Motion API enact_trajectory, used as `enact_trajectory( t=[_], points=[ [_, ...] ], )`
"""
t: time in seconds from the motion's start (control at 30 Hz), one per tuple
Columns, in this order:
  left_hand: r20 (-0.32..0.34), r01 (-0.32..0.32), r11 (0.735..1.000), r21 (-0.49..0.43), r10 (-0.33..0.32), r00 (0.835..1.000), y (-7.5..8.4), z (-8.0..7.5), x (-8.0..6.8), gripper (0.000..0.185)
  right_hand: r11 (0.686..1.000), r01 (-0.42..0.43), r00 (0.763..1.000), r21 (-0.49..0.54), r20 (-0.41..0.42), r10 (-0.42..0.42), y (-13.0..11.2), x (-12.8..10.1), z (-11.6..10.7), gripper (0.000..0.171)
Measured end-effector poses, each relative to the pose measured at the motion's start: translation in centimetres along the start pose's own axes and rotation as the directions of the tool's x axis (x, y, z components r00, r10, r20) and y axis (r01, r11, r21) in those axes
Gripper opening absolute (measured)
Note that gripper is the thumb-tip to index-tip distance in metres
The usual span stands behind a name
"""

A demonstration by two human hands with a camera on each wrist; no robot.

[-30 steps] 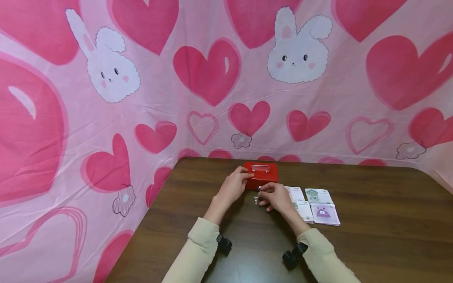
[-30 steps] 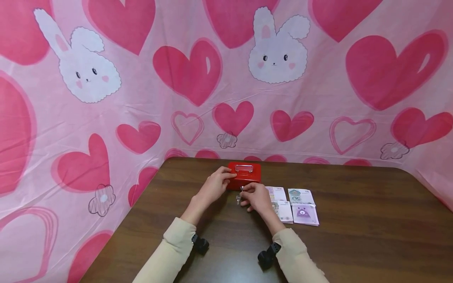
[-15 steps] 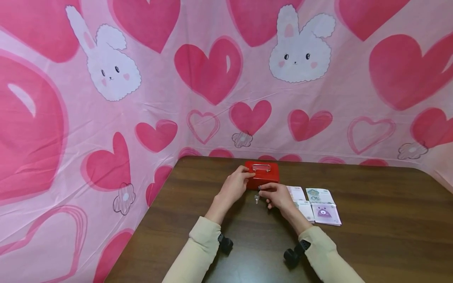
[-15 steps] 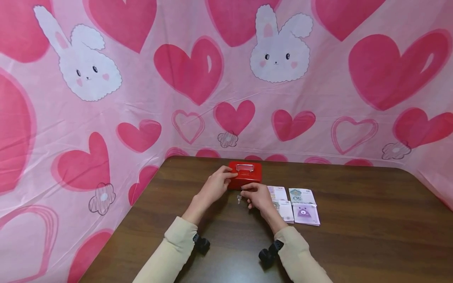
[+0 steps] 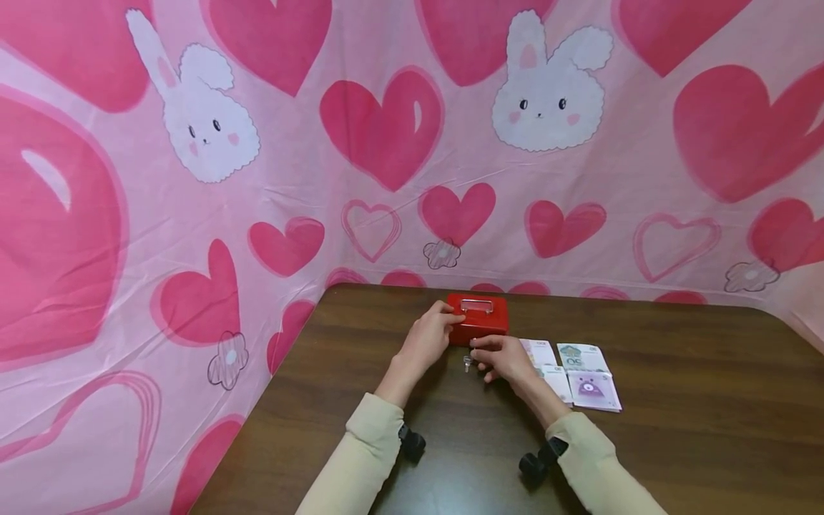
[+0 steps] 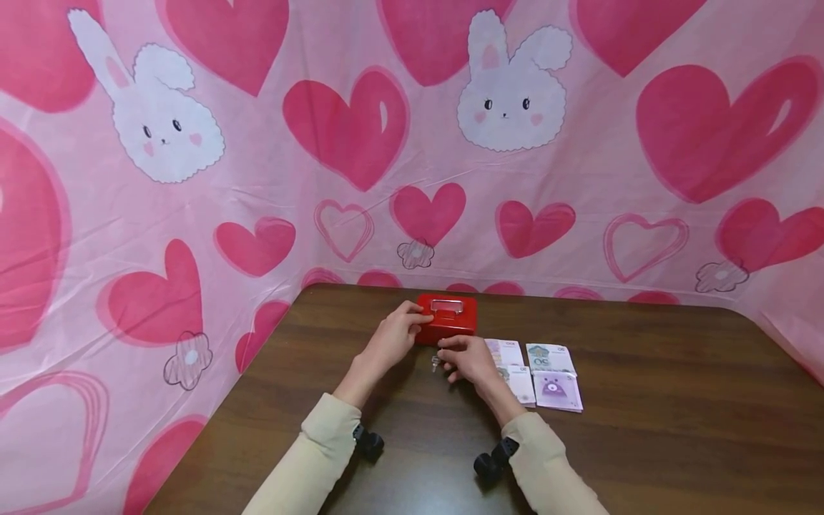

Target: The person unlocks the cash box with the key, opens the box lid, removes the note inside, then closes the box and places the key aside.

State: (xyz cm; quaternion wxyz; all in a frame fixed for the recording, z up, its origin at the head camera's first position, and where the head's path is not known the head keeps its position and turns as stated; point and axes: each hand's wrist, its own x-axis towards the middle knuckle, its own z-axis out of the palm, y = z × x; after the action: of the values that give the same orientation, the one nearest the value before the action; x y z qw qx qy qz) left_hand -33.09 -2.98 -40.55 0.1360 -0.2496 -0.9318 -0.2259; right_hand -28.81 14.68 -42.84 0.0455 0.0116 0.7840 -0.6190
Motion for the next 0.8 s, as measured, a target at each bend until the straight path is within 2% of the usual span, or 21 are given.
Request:
enact_trajectory(
  t=[0.47, 0.8],
  points=[
    [-0.023, -0.012, 1.0, -0.024, 0.012, 1.0, -0.1, -0.1, -0.3, 0.033, 0.982, 0.081, 0.994, -0.171, 0.093, -0.066, 0.5, -2.4, -1.3, 0.025],
    [-0.032, -0.014, 0.999, -0.045, 0.013, 0.999, 0.0, -0.1, -0.2, 0.034, 0.956, 0.169, 0.967, -0.241, 0.229, -0.113, 0.7, -4.4, -2.2, 0.017]
  ],
)
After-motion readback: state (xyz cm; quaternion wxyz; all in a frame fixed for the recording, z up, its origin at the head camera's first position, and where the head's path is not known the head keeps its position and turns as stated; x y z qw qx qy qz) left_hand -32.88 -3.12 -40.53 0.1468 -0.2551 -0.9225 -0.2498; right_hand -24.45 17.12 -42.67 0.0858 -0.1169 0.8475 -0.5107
